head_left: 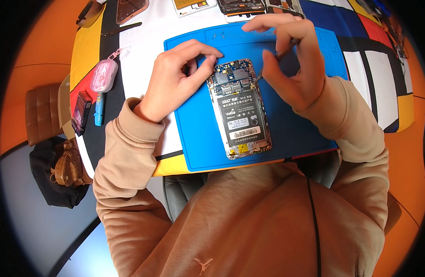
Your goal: The person disassembles a smartphone on a blue mat, removes screws and internal components, then transfers parts to another phone chassis. They use a screwdriver and tweezers to handle small components and reassemble the device.
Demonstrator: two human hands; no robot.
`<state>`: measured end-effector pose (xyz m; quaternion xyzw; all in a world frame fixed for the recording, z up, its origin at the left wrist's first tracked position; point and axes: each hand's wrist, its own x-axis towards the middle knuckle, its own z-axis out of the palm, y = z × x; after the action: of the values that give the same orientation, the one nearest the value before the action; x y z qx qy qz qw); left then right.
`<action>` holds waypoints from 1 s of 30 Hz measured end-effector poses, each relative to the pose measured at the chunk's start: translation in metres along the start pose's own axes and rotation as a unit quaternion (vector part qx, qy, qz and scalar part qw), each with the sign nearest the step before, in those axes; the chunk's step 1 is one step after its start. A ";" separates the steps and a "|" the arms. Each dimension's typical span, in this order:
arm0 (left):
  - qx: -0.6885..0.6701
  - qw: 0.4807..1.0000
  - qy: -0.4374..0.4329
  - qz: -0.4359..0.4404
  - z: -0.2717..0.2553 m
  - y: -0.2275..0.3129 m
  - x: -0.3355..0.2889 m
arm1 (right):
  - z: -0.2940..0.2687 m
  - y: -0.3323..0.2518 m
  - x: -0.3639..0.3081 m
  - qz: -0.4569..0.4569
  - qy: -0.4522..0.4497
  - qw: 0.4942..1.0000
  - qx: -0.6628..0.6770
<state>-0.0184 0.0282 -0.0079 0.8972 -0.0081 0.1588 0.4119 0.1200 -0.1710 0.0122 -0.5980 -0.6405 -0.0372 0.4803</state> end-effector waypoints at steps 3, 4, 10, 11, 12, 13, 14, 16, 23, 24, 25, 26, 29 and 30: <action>0.001 1.000 0.000 0.003 0.000 -0.001 0.000 | 0.001 -0.001 0.004 0.000 0.030 1.000 -0.008; 0.002 1.000 0.000 0.003 0.000 -0.001 0.000 | -0.003 -0.003 0.003 -0.019 0.000 1.000 -0.025; 0.005 1.000 -0.002 0.000 0.000 -0.002 0.000 | -0.002 -0.008 0.000 -0.040 -0.010 0.997 -0.070; 0.005 1.000 0.000 0.001 0.000 -0.002 0.000 | 0.001 -0.006 0.001 -0.016 0.018 0.999 -0.045; 0.005 1.000 0.000 -0.001 0.001 -0.001 -0.001 | 0.001 -0.005 0.001 0.008 0.046 0.999 -0.021; 0.005 1.000 0.002 -0.002 0.001 -0.001 0.000 | 0.000 -0.004 0.001 0.003 0.021 0.999 -0.030; 0.004 1.000 0.001 0.000 0.001 0.000 0.000 | -0.005 -0.005 0.000 -0.003 -0.004 0.999 -0.039; 0.004 1.000 0.000 0.003 0.000 0.000 0.000 | -0.012 -0.006 -0.002 -0.019 -0.041 0.997 -0.067; 0.004 1.000 0.001 0.007 0.001 -0.002 0.000 | 0.003 0.014 -0.001 -0.039 0.033 0.998 -0.033; 0.005 1.000 0.001 0.008 0.001 -0.001 0.000 | 0.004 0.017 -0.002 -0.055 0.034 0.997 -0.030; 0.006 1.000 0.001 0.008 0.001 -0.001 0.000 | 0.000 0.013 -0.005 -0.036 0.014 0.999 -0.029; 0.005 1.000 0.000 0.008 0.001 -0.001 0.000 | -0.006 0.005 -0.009 -0.017 -0.006 0.999 -0.028; 0.005 1.000 -0.001 0.005 0.000 -0.001 0.000 | -0.003 0.005 -0.005 -0.031 0.004 0.999 -0.020; 0.006 1.000 -0.002 0.004 0.000 -0.001 0.000 | 0.000 0.007 -0.003 -0.047 0.019 0.999 -0.017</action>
<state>-0.0186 0.0288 -0.0082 0.9000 -0.0116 0.1592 0.4056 0.1248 -0.1708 0.0067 -0.5742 -0.6578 -0.0821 0.4804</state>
